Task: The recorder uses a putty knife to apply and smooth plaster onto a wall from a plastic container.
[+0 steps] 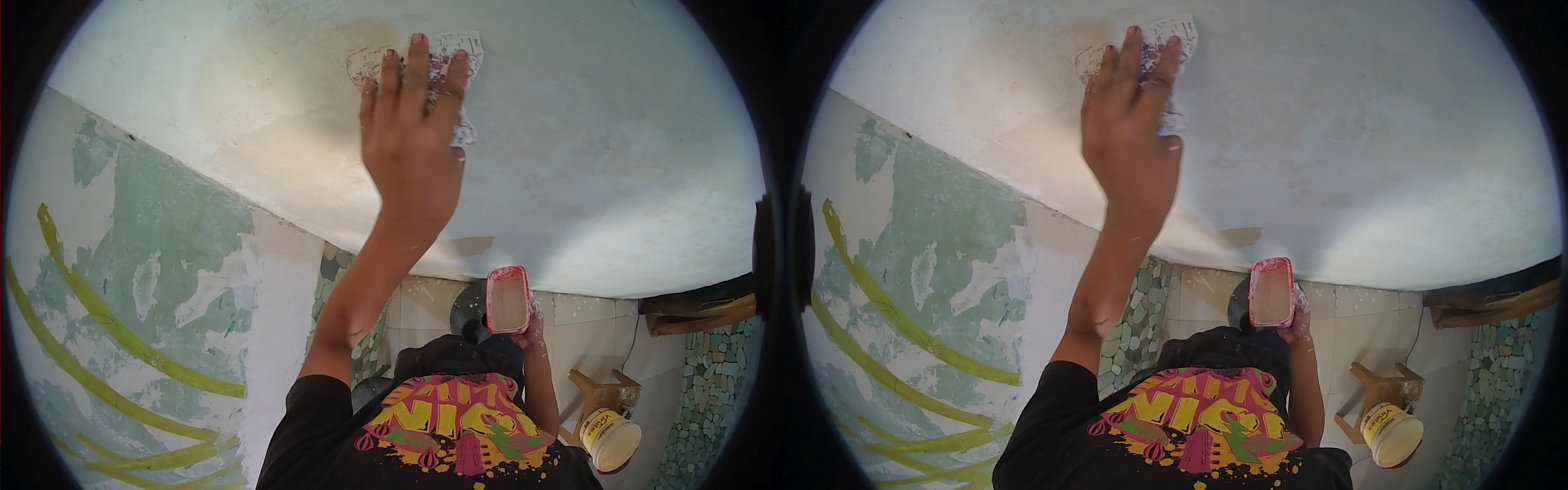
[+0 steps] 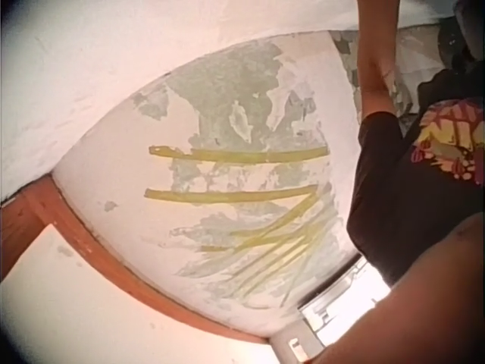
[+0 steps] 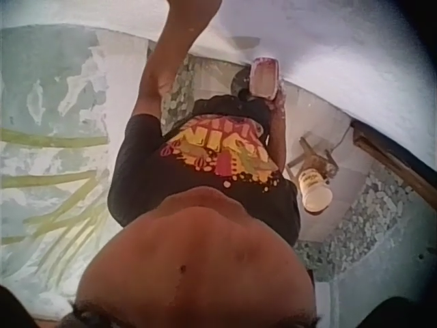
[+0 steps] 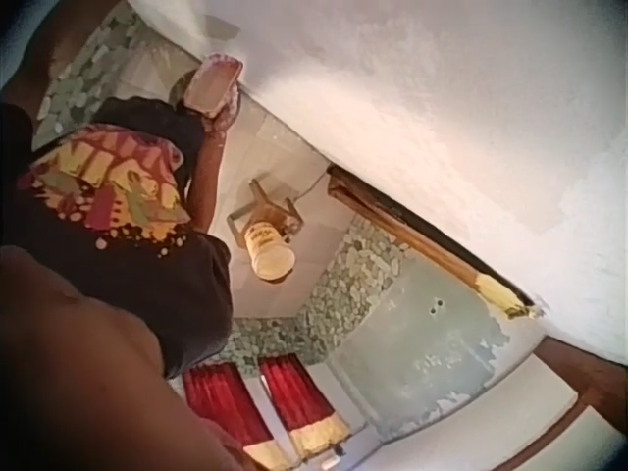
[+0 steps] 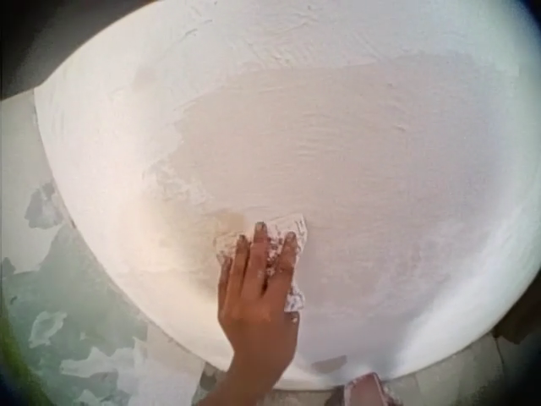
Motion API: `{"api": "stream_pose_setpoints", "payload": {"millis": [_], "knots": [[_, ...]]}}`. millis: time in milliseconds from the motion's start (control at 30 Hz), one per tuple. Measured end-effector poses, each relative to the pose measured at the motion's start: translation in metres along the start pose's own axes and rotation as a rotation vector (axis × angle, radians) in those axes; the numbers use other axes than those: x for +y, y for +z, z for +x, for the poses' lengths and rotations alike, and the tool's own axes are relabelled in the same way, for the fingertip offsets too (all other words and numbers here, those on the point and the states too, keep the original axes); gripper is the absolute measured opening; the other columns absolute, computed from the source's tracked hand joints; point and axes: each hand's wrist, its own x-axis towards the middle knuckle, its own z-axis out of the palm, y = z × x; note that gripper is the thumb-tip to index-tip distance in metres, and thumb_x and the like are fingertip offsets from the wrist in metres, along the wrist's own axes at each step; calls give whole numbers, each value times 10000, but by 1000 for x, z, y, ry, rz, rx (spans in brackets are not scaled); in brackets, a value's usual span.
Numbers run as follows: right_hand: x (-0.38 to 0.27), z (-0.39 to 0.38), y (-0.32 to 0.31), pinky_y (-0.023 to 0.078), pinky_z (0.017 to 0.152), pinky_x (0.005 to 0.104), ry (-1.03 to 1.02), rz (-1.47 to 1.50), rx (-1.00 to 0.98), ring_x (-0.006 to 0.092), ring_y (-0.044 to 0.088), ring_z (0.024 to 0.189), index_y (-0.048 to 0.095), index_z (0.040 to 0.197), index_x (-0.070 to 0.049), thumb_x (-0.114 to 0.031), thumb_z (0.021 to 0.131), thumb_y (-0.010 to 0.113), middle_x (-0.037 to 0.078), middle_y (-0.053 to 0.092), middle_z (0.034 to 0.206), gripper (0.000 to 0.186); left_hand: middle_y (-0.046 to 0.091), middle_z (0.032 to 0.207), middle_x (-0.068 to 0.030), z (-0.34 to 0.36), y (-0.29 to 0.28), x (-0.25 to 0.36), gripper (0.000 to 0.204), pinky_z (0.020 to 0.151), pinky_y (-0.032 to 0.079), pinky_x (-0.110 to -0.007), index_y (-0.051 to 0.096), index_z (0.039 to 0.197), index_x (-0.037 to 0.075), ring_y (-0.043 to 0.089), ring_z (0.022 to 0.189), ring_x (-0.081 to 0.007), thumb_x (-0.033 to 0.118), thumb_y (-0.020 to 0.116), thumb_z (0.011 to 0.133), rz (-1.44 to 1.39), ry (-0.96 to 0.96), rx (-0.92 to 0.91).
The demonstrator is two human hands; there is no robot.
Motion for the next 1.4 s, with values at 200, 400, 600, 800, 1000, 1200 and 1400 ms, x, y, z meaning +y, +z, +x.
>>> {"api": "stream_pose_setpoints", "payload": {"millis": [200, 400, 600, 800, 1000, 1200, 1400], "knots": [[-3, 9, 18, 542, 1029, 518, 41, -19, -7, 333, 636, 1235, 552, 1423, -71, -497, 995, 550, 141, 633, 1391, 605, 626, 1416, -125, -42, -1, 7, 608, 1110, 421, -529, 725, 1290, 215, 599, 1291, -375, 15, 752, 716, -96, -33, -181], [-5, 14, 9, 543, 1028, 517, 30, -71, -4, 332, 645, 1221, 548, 1427, -64, -509, 999, 529, 147, 630, 1396, 618, 665, 1370, -87, 5, -18, -10, 503, 1081, 441, -503, 754, 1234, 214, 634, 1239, -332, 42, 698, 764, -102, 6, 95], [-5, 14, 28, 531, 1045, 514, 67, -46, -39, 328, 630, 1244, 543, 1431, -51, -490, 1003, 544, 147, 623, 1409, 614, 634, 1427, -60, -80, 42, 6, 500, 1111, 421, -510, 741, 1261, 219, 594, 1309, -309, 45, 662, 799, -35, 33, -63], [-5, 10, 17, 527, 1054, 502, 22, -7, 47, 321, 625, 1255, 534, 1440, -51, -494, 1001, 557, 153, 621, 1408, 624, 665, 1387, -71, -82, 7, 12, 423, 1111, 413, -497, 766, 1232, 195, 612, 1297, -298, 81, 663, 838, -216, 1, -196], [-7, -6, 16, 542, 1028, 463, 35, 11, -18, 279, 651, 1208, 551, 1421, -81, -461, 1007, 583, 107, 647, 1367, 563, 647, 1419, -76, -24, 11, -5, 547, 1113, 414, -496, 746, 1279, 206, 617, 1293, -331, -13, 660, 786, -68, -35, 121], [-16, -10, 7, 530, 1052, 477, 52, 35, 1, 297, 647, 1217, 541, 1425, -69, -428, 1012, 579, 126, 637, 1378, 548, 622, 1428, -110, -100, 34, 26, 530, 1108, 431, -497, 727, 1278, 191, 594, 1313, -317, -2, 651, 790, -195, -69, -315], [-42, -6, 52, 499, 1094, 499, 175, 66, -138, 329, 596, 1304, 484, 1486, -48, -439, 1030, 519, 159, 572, 1467, 602, 659, 1364, -121, -190, -16, 56, 641, 1077, 459, -480, 706, 1297, 160, 620, 1267, -322, -81, 621, 710, -365, -278, -598]]}}
